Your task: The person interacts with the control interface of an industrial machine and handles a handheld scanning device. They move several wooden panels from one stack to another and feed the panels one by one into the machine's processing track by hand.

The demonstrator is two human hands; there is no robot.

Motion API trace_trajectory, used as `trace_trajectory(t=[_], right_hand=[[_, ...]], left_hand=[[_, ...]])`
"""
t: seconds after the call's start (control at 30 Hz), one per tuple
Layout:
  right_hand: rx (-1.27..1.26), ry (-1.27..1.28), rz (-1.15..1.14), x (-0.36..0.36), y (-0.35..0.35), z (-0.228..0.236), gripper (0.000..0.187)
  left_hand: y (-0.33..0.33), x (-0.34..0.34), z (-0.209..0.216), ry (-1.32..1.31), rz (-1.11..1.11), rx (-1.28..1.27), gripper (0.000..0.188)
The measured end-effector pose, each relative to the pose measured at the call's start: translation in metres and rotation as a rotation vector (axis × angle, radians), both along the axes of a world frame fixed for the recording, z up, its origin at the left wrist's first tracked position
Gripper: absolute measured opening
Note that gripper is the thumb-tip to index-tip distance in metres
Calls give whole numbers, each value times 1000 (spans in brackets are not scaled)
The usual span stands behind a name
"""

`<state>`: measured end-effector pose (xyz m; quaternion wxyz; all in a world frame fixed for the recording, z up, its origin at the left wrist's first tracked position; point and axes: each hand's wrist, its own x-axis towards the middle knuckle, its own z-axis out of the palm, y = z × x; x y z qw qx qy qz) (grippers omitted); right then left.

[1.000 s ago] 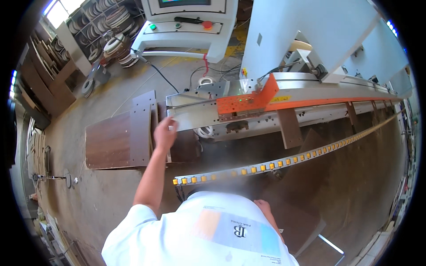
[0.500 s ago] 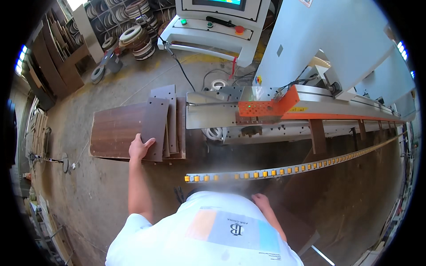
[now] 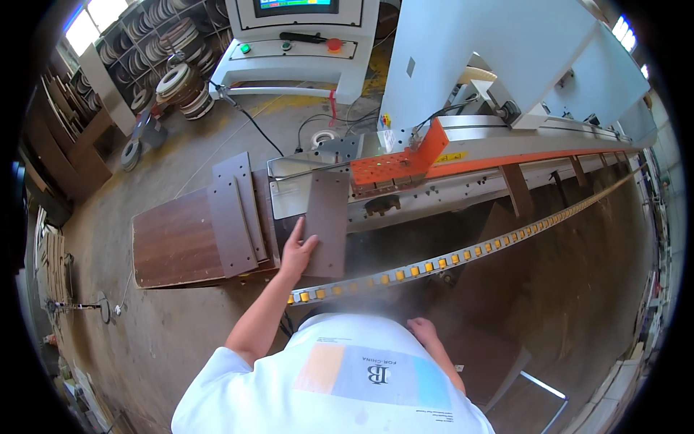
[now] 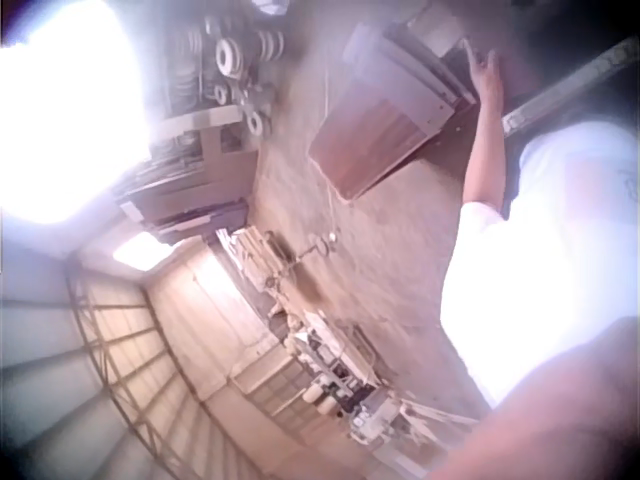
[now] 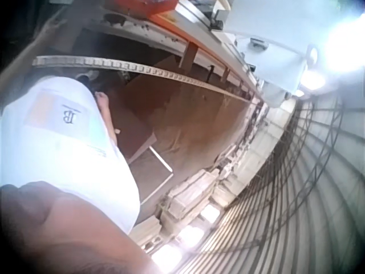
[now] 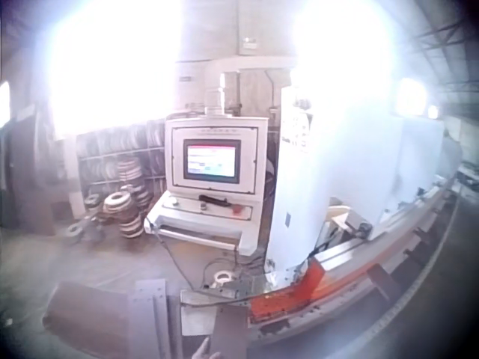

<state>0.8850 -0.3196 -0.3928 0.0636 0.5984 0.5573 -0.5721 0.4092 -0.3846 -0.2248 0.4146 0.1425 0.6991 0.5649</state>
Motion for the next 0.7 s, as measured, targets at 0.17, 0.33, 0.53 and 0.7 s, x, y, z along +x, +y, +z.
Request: trace_trajectory(t=[0.17,0.33,0.53,0.7], right_hand=[[5,16,-67,13,-2,5,30],[6,24,-103,35,-1,-7,33],[-67,21,-176,74,-4,-36,36],[-78,8,-218,85,5,-34,37]], left_hand=[[59,46,-62,-83,10,75,77],[100,63,-90,-61,-10,134,77],[139,87,-103,-105,15,159,79],[188,124,-119,-14,-2,200,82]])
